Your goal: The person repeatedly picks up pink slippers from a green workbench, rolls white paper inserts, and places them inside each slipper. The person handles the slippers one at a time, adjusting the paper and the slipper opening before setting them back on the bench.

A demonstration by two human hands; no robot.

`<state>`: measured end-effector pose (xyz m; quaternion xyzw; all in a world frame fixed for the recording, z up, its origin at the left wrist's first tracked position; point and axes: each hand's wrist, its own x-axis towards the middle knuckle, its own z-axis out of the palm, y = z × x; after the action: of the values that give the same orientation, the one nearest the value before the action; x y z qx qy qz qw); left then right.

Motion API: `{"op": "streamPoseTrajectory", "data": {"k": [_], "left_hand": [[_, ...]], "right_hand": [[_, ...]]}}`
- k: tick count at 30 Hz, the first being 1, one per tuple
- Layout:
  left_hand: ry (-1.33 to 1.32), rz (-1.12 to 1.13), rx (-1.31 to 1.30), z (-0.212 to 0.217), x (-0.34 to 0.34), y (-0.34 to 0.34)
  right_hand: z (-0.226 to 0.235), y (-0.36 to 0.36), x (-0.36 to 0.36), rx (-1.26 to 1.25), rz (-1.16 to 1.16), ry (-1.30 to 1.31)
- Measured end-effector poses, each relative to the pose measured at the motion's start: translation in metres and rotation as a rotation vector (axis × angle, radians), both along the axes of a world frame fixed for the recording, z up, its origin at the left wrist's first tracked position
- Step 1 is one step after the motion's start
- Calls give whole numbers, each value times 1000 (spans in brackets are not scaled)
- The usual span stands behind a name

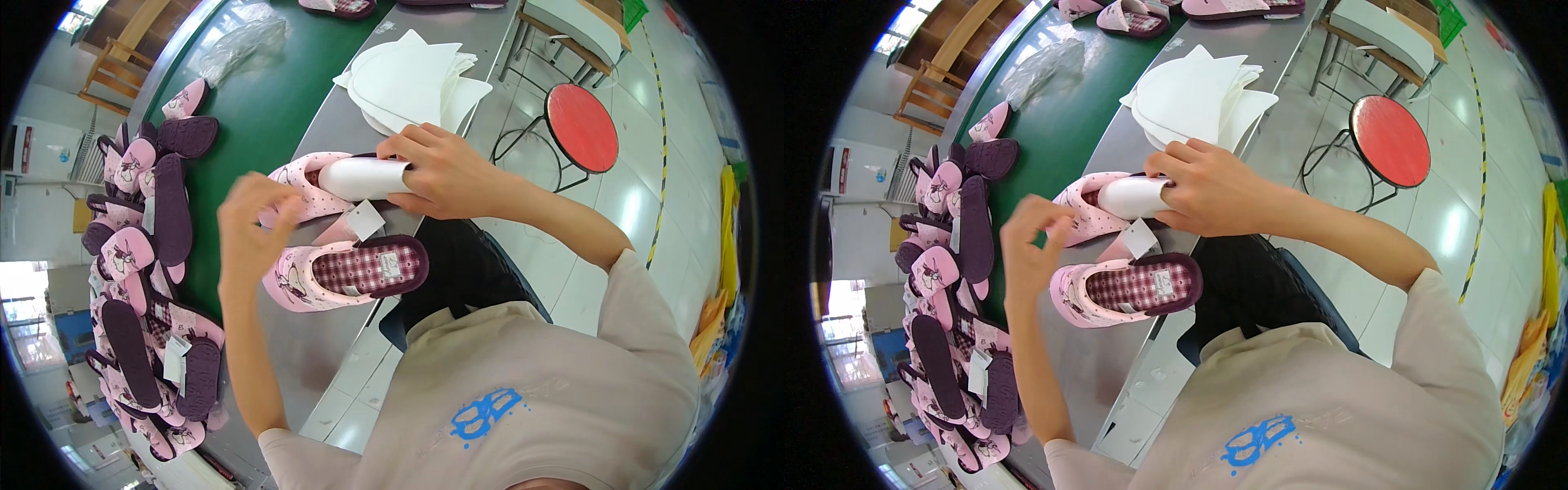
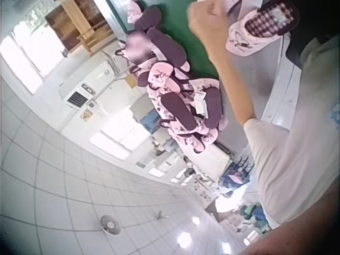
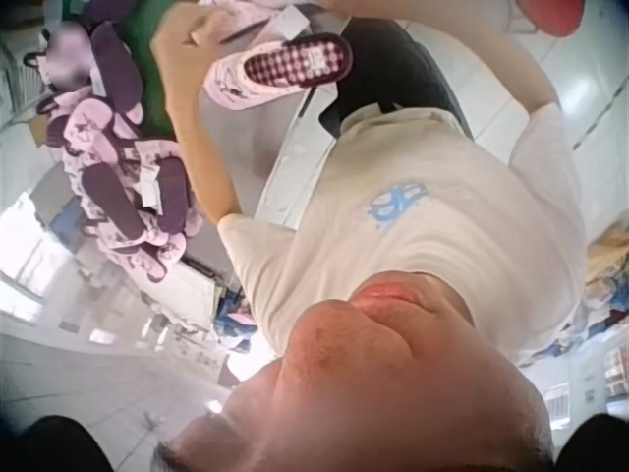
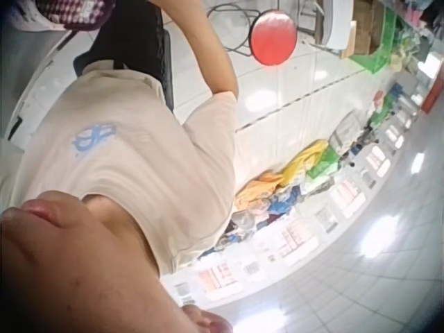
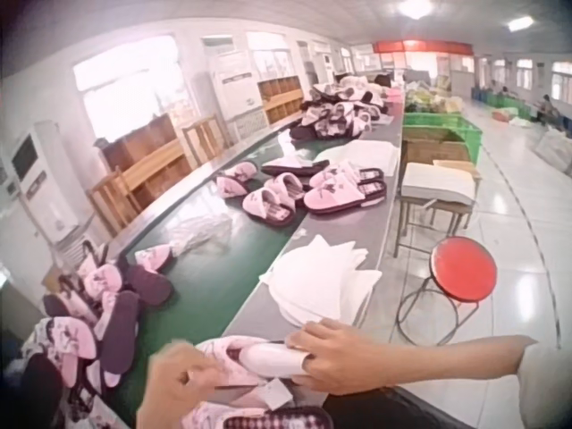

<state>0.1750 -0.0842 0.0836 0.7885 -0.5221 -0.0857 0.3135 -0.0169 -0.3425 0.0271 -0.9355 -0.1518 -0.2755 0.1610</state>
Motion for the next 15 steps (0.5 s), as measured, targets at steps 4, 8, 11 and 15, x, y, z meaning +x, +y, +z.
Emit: {"op": "streamPoseTrajectory", "data": {"k": [4, 8, 11, 15], "left_hand": [[-156, -86, 76, -30, 45, 13], [-14, 43, 122, -65, 35, 8], [-8, 32, 77, -69, 37, 8], [42, 72, 3, -72, 35, 5]], "right_hand": [[-4, 1, 15, -12, 67, 47], [-18, -8, 55, -36, 61, 116], [-30, 8, 87, -41, 133, 79], [-31, 25, 121, -115, 186, 38]]}}
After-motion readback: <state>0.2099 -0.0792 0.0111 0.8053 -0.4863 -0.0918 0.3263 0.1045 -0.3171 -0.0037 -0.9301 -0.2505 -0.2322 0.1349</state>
